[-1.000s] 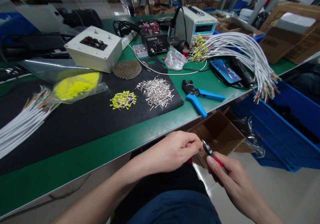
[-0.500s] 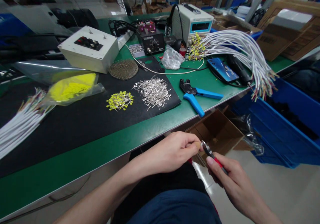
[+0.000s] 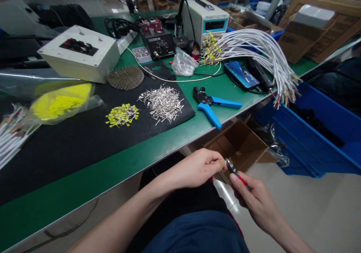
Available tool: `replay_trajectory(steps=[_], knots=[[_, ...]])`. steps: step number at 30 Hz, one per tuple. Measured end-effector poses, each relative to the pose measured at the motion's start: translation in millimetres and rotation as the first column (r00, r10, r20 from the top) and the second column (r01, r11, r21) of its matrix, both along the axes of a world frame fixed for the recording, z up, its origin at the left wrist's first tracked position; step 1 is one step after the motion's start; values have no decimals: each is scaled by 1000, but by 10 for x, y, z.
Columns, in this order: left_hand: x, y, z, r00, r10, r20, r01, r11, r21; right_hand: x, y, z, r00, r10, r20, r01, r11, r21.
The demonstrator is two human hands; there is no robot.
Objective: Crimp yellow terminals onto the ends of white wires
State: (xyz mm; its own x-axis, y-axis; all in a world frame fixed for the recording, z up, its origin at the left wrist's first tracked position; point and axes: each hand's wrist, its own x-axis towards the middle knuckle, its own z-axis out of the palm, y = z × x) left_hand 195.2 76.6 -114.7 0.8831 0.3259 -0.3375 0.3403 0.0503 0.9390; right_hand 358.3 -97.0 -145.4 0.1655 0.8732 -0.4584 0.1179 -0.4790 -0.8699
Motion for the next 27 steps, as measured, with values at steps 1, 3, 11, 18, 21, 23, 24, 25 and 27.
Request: replay_trajectory(steps=[1,3,11,18,21,23,24,25,27], knots=[[41,-3,-54,1000,-11,0,11,1000,-8,12,-21,-43,1000,-23,-10,23,1000,-19],[128,-17,-165,1000,-22,-3,22,999,-24,30,-61,-130,998,-63,-7,62,997,-45],[278,-170,-464,1000,20,-23,-22,992,-127,92,-160,-467,989,-82,121,92,993,-73],[-306,-327,-67,969,238,67,-220,954,-205,372,55,-15,832,-91,547,-97,947,305],[-679,-462,132,898,419,132,-378,890,-256,385,454,402,626,-184,758,-311,832,459],[-939,-575,230,814,555,170,-508,823,-255,347,858,632,531,-205,822,-441,761,475],[-1080,-631,276,761,621,188,-576,780,-245,329,1094,713,486,-193,852,-510,729,456],[-1234,-685,325,701,683,206,-644,730,-228,319,1346,767,433,-177,884,-565,711,418],[-1589,-773,446,547,804,232,-792,587,-168,339,1872,797,266,-168,949,-651,695,305]])
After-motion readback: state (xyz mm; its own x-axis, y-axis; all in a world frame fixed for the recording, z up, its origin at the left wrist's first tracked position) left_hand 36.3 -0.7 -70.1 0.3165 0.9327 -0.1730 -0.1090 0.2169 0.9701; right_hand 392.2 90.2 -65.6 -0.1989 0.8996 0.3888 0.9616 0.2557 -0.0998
